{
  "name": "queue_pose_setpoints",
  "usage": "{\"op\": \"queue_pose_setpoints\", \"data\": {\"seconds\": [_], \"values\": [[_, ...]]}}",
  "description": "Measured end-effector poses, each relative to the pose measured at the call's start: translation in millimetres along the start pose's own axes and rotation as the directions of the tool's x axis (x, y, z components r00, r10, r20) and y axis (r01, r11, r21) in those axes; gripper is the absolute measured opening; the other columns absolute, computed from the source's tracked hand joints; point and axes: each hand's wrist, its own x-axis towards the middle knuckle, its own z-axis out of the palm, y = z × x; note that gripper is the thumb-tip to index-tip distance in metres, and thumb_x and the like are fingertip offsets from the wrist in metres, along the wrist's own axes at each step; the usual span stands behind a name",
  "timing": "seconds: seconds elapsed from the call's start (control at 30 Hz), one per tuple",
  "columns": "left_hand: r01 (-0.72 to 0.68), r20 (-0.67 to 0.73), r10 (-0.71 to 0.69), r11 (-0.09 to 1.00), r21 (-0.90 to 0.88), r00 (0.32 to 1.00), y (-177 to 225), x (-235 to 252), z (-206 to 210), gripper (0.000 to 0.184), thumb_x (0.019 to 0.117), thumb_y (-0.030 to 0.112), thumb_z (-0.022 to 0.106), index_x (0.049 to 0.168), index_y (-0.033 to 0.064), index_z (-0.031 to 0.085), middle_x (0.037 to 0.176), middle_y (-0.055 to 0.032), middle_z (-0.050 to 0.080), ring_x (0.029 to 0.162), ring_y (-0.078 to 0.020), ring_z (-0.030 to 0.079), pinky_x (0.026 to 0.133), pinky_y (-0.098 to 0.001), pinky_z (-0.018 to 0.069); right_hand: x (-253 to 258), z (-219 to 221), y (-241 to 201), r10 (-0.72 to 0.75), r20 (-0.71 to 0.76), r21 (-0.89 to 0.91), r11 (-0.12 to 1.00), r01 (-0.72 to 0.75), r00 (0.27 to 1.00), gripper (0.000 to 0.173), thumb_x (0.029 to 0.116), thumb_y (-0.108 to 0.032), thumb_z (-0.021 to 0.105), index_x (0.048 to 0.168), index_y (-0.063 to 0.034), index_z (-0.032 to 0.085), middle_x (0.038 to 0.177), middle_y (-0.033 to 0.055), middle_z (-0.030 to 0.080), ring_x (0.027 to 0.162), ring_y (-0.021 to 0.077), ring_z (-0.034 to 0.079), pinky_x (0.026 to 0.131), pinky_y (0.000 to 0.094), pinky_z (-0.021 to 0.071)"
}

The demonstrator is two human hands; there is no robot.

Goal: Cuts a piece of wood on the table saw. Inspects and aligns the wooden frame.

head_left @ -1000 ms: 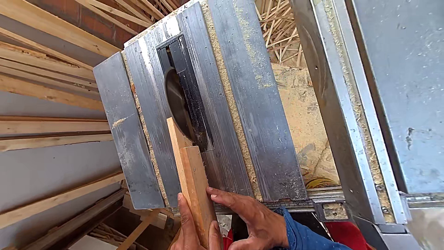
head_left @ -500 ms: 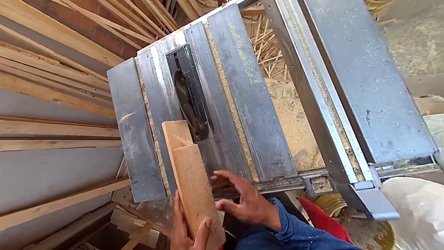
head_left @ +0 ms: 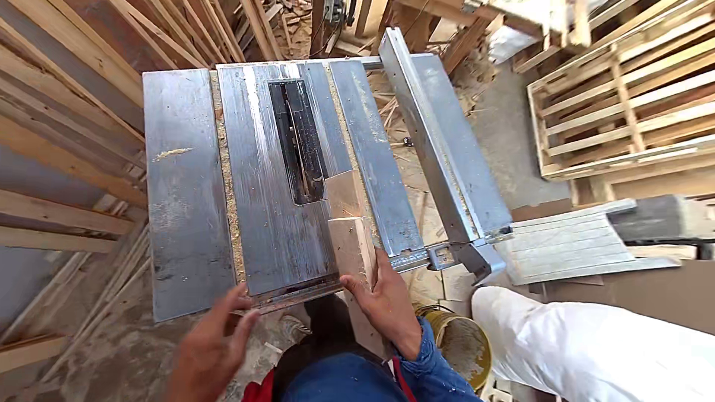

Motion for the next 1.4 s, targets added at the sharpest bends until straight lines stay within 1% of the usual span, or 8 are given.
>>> {"op": "queue_pose_setpoints", "data": {"seconds": [0.07,0.17,0.27,0.33,0.43,0.53,0.93,1.4], "values": [[-0.008,-0.053,0.014,0.993,0.118,0.999,-27.0,9.9,-32.2,0.053,0.0999,0.041,0.058,0.144,0.0114,0.057,0.108,-0.0032,0.074,0.084,-0.0172,0.074,0.072,-0.0419,0.0641,6.5,-6.1,-6.1,0.017,0.002,-0.172,0.985,-0.016,1.000,0.079,0.0834,-0.057,0.075,0.142,-0.0073,0.056,0.103,0.0066,0.075,0.097,0.0202,0.072,0.088,0.0457,0.0586],[0.030,-0.056,-0.014,0.955,0.295,0.998,-66.2,40.5,-73.0,0.054,0.1000,0.047,0.054,0.142,0.0136,0.059,0.111,-0.0076,0.073,0.090,-0.0264,0.073,0.075,-0.0534,0.0616,5.3,0.9,-26.2,0.040,-0.003,-0.274,0.961,-0.039,0.999,0.079,0.0847,-0.048,0.077,0.147,-0.0083,0.051,0.103,0.0097,0.075,0.095,0.0260,0.072,0.085,0.0511,0.0578],[0.022,-0.011,-0.019,0.914,0.404,1.000,-101.5,76.5,-96.3,0.052,0.1013,0.045,0.051,0.140,0.0116,0.060,0.113,-0.0142,0.070,0.096,-0.0361,0.071,0.079,-0.0641,0.0563,3.7,12.8,-46.5,0.064,-0.008,-0.348,0.935,-0.062,0.998,0.078,0.0869,-0.046,0.075,0.150,-0.0099,0.046,0.101,0.0094,0.075,0.093,0.0268,0.073,0.082,0.0512,0.0580],[-0.020,-0.002,0.024,0.901,0.433,1.000,-119.1,95.2,-99.3,0.049,0.1010,0.043,0.050,0.135,0.0096,0.062,0.108,-0.0165,0.069,0.094,-0.0397,0.069,0.077,-0.0658,0.0541,6.0,20.7,-55.0,0.097,0.007,-0.394,0.915,-0.087,0.995,0.077,0.0882,-0.047,0.072,0.150,-0.0095,0.047,0.099,0.0089,0.075,0.092,0.0262,0.073,0.082,0.0500,0.0579],[-0.069,-0.068,0.107,0.906,0.417,0.992,-144.0,109.5,-87.5,0.051,0.1009,0.045,0.046,0.126,0.0044,0.065,0.092,-0.0187,0.066,0.082,-0.0416,0.066,0.070,-0.0639,0.0518,9.5,35.0,-58.8,0.105,-0.003,-0.422,0.902,-0.097,0.994,0.074,0.0896,-0.051,0.069,0.146,-0.0062,0.052,0.098,0.0085,0.075,0.091,0.0256,0.073,0.082,0.0484,0.0583],[-0.114,-0.126,0.170,0.926,0.360,0.977,-162.4,111.6,-80.8,0.049,0.0997,0.043,0.048,0.122,0.0044,0.068,0.087,-0.0174,0.065,0.074,-0.0376,0.064,0.063,-0.0589,0.0503,5.6,47.1,-62.2,0.134,-0.036,-0.416,0.899,-0.137,0.990,0.071,0.0903,-0.050,0.069,0.145,-0.0067,0.055,0.099,0.0072,0.076,0.091,0.0237,0.073,0.083,0.0462,0.0590],[-0.202,-0.175,0.254,0.942,0.270,0.951,-173.9,116.0,-78.8,0.038,0.0958,0.034,0.057,0.108,0.0025,0.073,0.078,-0.0152,0.063,0.069,-0.0332,0.061,0.062,-0.0510,0.0477,15.8,60.3,-79.4,0.108,-0.117,-0.385,0.911,-0.145,0.987,0.068,0.0890,-0.052,0.071,0.138,-0.0059,0.060,0.091,0.0026,0.076,0.083,0.0170,0.074,0.076,0.0416,0.0614],[-0.170,-0.202,0.218,0.959,0.228,0.955,-168.9,115.8,-78.4,0.037,0.0945,0.034,0.059,0.103,0.0014,0.074,0.075,-0.0154,0.062,0.066,-0.0321,0.060,0.060,-0.0493,0.0460,22.9,62.3,-94.0,0.120,-0.133,-0.416,0.894,-0.166,0.984,0.068,0.0877,-0.050,0.073,0.135,-0.0039,0.061,0.088,0.0019,0.075,0.080,0.0149,0.073,0.074,0.0388,0.0613]]}}
